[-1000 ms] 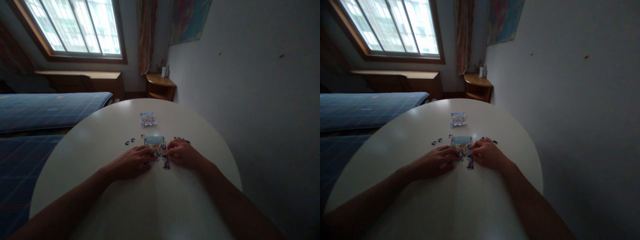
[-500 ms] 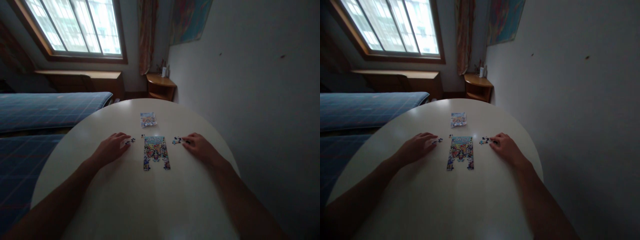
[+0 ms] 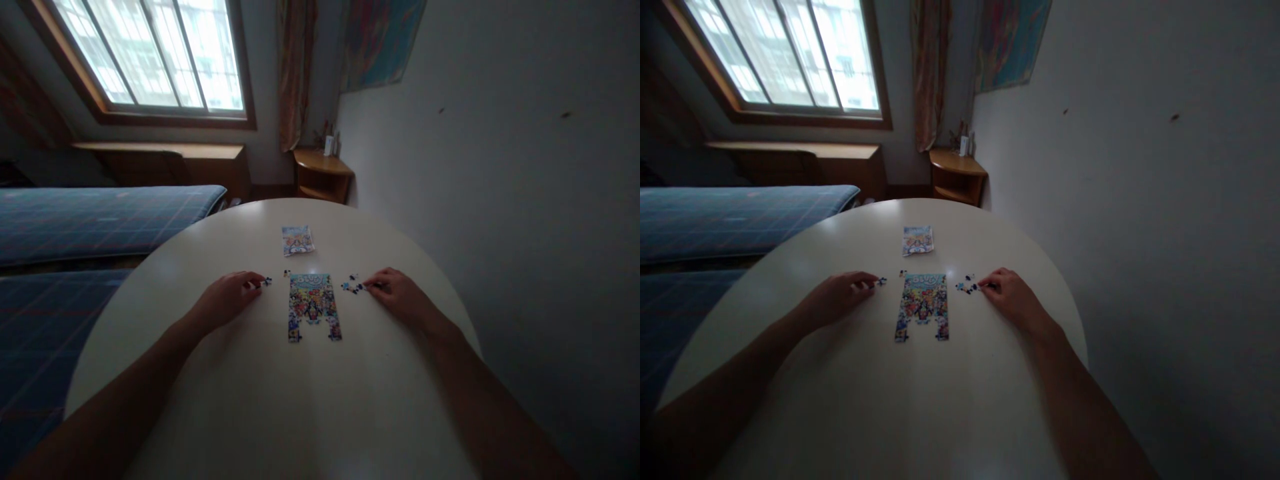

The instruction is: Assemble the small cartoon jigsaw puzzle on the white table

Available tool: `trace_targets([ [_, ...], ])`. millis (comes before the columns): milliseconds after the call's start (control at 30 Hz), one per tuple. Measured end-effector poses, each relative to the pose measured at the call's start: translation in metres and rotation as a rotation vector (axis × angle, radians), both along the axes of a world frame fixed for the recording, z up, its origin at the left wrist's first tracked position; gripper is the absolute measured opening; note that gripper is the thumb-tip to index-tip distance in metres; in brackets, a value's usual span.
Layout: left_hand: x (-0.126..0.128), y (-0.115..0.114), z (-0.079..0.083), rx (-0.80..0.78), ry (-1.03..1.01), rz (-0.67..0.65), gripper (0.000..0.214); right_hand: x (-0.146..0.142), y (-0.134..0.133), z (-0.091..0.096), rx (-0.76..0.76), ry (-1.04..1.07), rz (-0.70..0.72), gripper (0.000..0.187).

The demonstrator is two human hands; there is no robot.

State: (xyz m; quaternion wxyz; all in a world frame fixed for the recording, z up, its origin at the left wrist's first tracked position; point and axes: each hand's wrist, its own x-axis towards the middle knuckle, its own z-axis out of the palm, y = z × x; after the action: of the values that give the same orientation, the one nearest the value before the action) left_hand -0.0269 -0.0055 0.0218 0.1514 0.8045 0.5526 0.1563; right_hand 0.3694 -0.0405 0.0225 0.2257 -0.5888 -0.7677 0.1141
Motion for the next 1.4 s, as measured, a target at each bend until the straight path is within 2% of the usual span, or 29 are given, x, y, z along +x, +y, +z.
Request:
trace_targets([
  [267,0.003,-0.002,0.001,-0.003,-0.008,-0.007,0.037,-0.009,0.001,-0.003,0.032,-0.045,-0.020,0.022],
  [433,0.007,-0.003,-0.001,0.007,-0.016,-0.032,0.034,-0.029,0.000,-0.004,0.069,-0.095,-0.036,0.029],
  [600,0.011,-0.006,-0.001,0.023,-0.026,-0.047,0.031,-0.046,-0.001,-0.001,0.071,-0.115,-0.078,0.024],
  [733,0.013,-0.006,-0.002,0.038,-0.034,-0.065,0.030,-0.048,0.004,0.005,0.005,-0.136,-0.095,0.020],
  [900,0.014,-0.006,-0.005,0.042,-0.047,-0.079,0.029,-0.046,0.023,0.012,-0.128,-0.179,-0.026,0.018],
  [1067,0.012,-0.005,-0.010,0.066,-0.071,-0.111,0.026,-0.048,0.034,0.020,-0.246,-0.210,-0.015,0.023],
  [1200,0.015,-0.008,-0.011,0.176,-0.088,-0.178,0.022,-0.052,0.034,0.024,-0.252,-0.241,-0.077,0.027],
  [1400,0.040,-0.027,-0.006,0.253,-0.095,-0.394,0.025,-0.059,0.037,0.033,-0.311,-0.285,-0.057,0.023],
])
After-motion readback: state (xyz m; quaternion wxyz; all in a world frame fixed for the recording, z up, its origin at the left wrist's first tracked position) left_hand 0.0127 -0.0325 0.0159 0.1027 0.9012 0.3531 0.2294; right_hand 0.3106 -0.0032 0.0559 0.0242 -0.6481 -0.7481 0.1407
